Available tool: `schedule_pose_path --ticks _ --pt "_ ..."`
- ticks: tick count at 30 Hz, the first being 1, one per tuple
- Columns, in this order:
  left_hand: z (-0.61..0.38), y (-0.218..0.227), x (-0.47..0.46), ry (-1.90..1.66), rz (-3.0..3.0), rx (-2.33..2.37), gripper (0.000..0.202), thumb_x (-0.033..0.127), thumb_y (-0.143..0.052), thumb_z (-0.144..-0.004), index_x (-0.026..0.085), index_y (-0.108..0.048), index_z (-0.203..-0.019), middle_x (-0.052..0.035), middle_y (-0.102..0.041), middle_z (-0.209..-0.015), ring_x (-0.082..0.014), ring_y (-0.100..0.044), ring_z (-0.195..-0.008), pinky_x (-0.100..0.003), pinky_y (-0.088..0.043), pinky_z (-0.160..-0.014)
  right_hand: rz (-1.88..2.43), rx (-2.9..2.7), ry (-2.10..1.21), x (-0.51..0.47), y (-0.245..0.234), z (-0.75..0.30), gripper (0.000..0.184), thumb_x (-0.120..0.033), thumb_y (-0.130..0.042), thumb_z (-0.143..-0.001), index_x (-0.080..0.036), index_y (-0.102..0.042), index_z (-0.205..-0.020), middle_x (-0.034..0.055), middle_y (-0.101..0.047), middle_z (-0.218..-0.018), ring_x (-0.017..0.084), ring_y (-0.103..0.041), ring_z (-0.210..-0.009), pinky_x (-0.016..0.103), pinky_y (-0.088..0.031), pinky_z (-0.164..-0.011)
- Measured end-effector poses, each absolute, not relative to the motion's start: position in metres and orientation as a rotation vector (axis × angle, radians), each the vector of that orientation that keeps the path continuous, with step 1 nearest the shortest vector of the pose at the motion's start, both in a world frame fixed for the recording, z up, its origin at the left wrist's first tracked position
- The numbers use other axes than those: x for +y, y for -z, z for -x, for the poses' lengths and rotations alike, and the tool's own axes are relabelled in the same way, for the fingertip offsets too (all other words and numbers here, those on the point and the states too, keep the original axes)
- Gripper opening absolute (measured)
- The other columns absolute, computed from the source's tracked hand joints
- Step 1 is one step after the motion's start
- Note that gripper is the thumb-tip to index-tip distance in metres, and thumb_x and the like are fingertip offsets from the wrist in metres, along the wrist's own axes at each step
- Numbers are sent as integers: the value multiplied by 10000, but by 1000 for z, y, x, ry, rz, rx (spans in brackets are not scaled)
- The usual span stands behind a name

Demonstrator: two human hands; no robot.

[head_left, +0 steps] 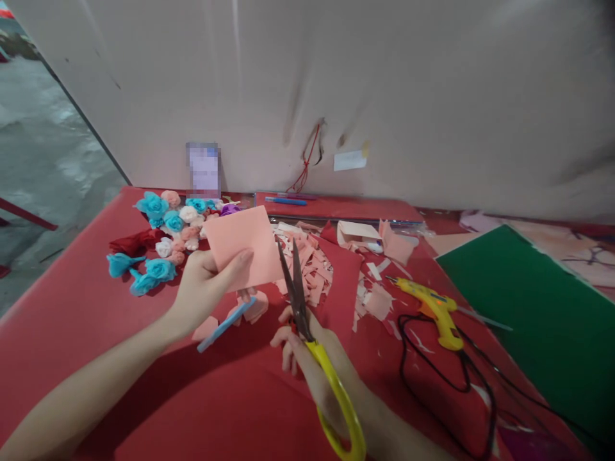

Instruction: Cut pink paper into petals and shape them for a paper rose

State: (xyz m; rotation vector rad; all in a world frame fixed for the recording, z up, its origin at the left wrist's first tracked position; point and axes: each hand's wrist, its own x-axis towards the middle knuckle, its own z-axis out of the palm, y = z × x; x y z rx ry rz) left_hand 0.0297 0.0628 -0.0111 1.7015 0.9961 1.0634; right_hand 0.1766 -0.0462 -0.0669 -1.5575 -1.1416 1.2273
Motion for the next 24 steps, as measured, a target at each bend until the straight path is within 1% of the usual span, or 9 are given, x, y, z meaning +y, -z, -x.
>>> schedule_pose_path --ticks 4,9,12,15,17,20,23,24 --pt "-32 10 61 -1087 -1681 1024 366 233 -527 -767 144 -589 -417 3 -599 -389 -116 -554 -361 -165 -436 -353 1615 -1235 -1201 -46 66 -176 148 -309 -431 -810 -191 -480 -885 -6 -548 -606 91 -465 -417 195 -370 -401" --pt "-32 9 61 -1047 -1633 1012 367 240 -518 -774 149 -597 -427 -8 -606 -401 -133 -581 -396 -178 -468 -380 1622 -1236 -1161 -46 61 -175 192 -343 -432 -809 -182 -489 -895 14 -584 -625 96 -470 -402 196 -353 -377" --pt "-32 14 61 -982 -1492 921 359 286 -511 -786 148 -600 -467 -11 -612 -417 -126 -569 -369 -182 -461 -367 1580 -1198 -1172 -43 54 -176 201 -350 -456 -800 -174 -496 -887 7 -578 -603 83 -443 -386 193 -334 -373" --pt "-32 18 58 -845 -1385 813 339 352 -507 -791 144 -616 -546 -27 -630 -458 -135 -579 -382 -193 -453 -365 1488 -1128 -1238 -36 44 -178 176 -340 -499 -781 -166 -505 -807 -23 -521 -556 56 -388 -379 179 -294 -368" --pt "-32 20 55 -767 -1394 796 327 373 -510 -788 139 -626 -592 -37 -635 -478 -134 -576 -392 -193 -439 -363 1375 -1022 -1309 -33 36 -180 215 -365 -492 -788 -161 -502 -720 -30 -486 -550 55 -397 -406 179 -319 -391" --pt "-34 19 49 -691 -1511 776 300 345 -515 -791 127 -631 -619 -39 -628 -496 -117 -563 -425 -182 -434 -400 1241 -873 -1329 -31 26 -183 270 -391 -479 -799 -167 -491 -648 -34 -455 -535 74 -438 -443 198 -397 -447" --pt "-37 19 42 -600 -1579 709 312 330 -479 -813 119 -629 -639 -44 -635 -563 -124 -584 -513 -194 -465 -488 1256 -916 -1290 -33 22 -184 246 -359 -508 -788 -186 -498 -613 -25 -486 -540 92 -459 -467 213 -428 -477" --pt "-38 20 40 -581 -1594 713 323 334 -470 -816 117 -625 -634 -46 -635 -574 -128 -585 -526 -197 -468 -498 1285 -945 -1277 -33 22 -184 234 -354 -514 -783 -194 -504 -613 -18 -503 -550 101 -466 -472 221 -433 -481"
